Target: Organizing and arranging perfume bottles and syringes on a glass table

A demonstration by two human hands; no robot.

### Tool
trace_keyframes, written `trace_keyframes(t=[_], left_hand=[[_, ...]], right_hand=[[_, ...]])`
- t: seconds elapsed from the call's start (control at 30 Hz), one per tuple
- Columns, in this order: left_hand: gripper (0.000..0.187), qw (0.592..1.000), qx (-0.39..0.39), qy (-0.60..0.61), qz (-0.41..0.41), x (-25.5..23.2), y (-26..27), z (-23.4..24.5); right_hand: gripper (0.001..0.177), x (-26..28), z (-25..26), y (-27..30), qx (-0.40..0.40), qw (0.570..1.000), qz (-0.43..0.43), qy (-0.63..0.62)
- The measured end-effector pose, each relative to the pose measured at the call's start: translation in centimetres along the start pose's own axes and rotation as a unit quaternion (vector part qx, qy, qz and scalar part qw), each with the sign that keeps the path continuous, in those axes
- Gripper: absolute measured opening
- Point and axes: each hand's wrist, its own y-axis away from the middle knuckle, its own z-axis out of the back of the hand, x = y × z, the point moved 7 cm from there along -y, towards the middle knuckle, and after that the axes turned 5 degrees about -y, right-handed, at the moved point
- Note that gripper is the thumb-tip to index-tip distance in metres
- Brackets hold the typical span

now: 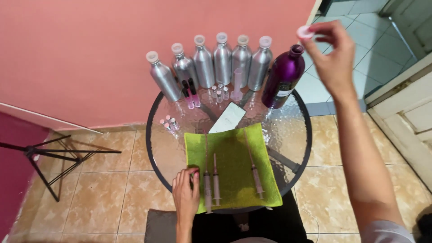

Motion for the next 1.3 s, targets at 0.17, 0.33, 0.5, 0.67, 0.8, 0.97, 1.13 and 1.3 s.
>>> trace_keyframes(t=[0.17, 0.33, 0.5, 0.67, 0.8, 0.97, 1.13, 1.3], left_hand=[[0.024, 1.0, -0.018, 0.009, -0.008, 0.2, 0.0, -0.2], [0.024, 1.0, -0.02, 0.011, -0.002, 0.6, 0.0, -0.2], [0.018, 0.999, -0.024, 0.029, -0.026, -0.1, -0.1, 0.4], [0.016, 0.998, -0.027, 0.041, -0.026, -0.1, -0.1, 0.5], [0.019, 0.998, -0.027, 0.042, -0.026, 0.0, -0.1, 0.5], [0.019, 0.997, -0.039, 0.048, -0.039, 0.1, -0.2, 0.6], [0.016, 0.996, -0.058, 0.047, -0.042, 0.1, -0.1, 0.7], [0.014, 0.996, -0.059, 0.045, -0.046, -0.3, -0.2, 1.0]], right_hand=[[0.011, -0.7, -1.1, 0.6, -0.002, 0.998, -0.052, 0.033], [0.018, -0.5, -1.3, 1.3, -0.009, 0.997, -0.07, 0.029], [0.024, -1.1, -1.5, 1.9, -0.002, 0.995, -0.091, 0.028], [0.022, -0.8, -1.6, 1.8, 0.015, 0.995, -0.086, 0.046], [0.022, -0.3, -1.6, 1.0, 0.023, 0.994, -0.093, 0.056], [0.022, 2.5, -1.4, 1.0, 0.016, 0.995, -0.026, 0.096], [0.019, 6.6, 0.2, 10.3, -0.064, 0.997, -0.011, 0.049], [0.022, -4.8, 5.4, 31.4, -0.438, 0.854, -0.271, -0.074]])
